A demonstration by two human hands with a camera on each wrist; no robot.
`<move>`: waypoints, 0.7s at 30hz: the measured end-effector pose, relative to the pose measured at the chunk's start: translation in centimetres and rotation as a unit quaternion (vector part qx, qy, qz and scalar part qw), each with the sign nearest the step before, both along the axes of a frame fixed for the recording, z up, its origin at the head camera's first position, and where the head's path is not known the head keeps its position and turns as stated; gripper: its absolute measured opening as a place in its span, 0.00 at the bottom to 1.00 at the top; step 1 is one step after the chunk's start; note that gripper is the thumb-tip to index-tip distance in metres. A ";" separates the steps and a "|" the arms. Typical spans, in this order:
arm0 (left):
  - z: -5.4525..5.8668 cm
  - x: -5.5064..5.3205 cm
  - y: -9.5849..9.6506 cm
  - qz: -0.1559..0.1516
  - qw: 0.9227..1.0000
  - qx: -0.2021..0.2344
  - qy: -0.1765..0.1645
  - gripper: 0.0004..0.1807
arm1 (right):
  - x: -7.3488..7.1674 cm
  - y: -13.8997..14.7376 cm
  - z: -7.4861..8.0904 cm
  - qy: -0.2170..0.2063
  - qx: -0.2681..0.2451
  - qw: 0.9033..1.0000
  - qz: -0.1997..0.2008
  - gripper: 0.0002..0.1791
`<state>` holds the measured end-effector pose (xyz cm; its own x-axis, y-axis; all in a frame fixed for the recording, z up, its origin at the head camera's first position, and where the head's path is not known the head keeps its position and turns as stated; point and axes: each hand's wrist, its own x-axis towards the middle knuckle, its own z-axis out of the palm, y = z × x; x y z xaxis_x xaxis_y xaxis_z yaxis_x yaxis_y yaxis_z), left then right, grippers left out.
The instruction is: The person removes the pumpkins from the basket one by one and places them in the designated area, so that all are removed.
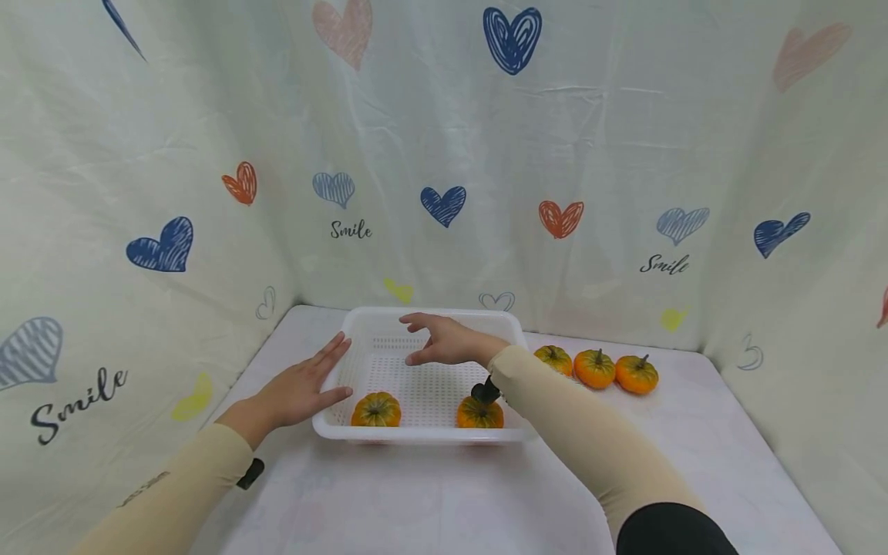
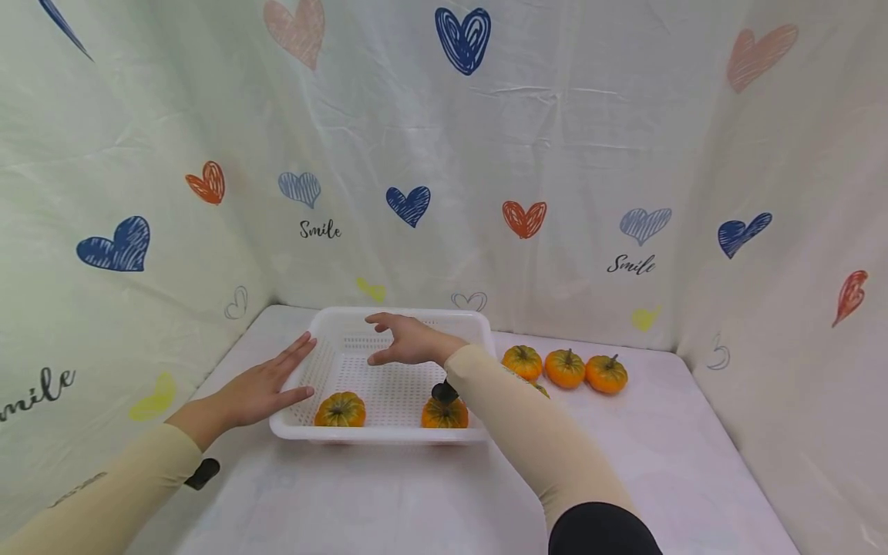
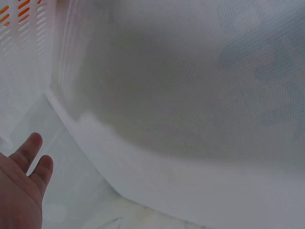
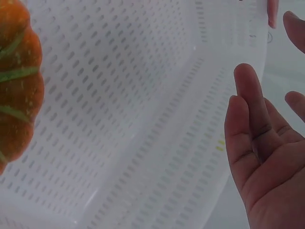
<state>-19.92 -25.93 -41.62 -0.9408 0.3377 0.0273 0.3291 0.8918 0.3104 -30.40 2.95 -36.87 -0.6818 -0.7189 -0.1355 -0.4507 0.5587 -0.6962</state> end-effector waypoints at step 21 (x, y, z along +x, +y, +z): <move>0.1 -0.1 -0.1 0.003 1.000 -0.001 -0.006 0.46 | 0.1 -3.0 -4.8 -0.064 0.038 0.995 0.073 0.42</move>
<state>-19.99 -26.02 -41.49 -0.9432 0.3317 0.0158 0.3199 0.8947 0.3117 -30.25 -0.07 -41.64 -0.5450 -0.7930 -0.2721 -0.4419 0.5475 -0.7106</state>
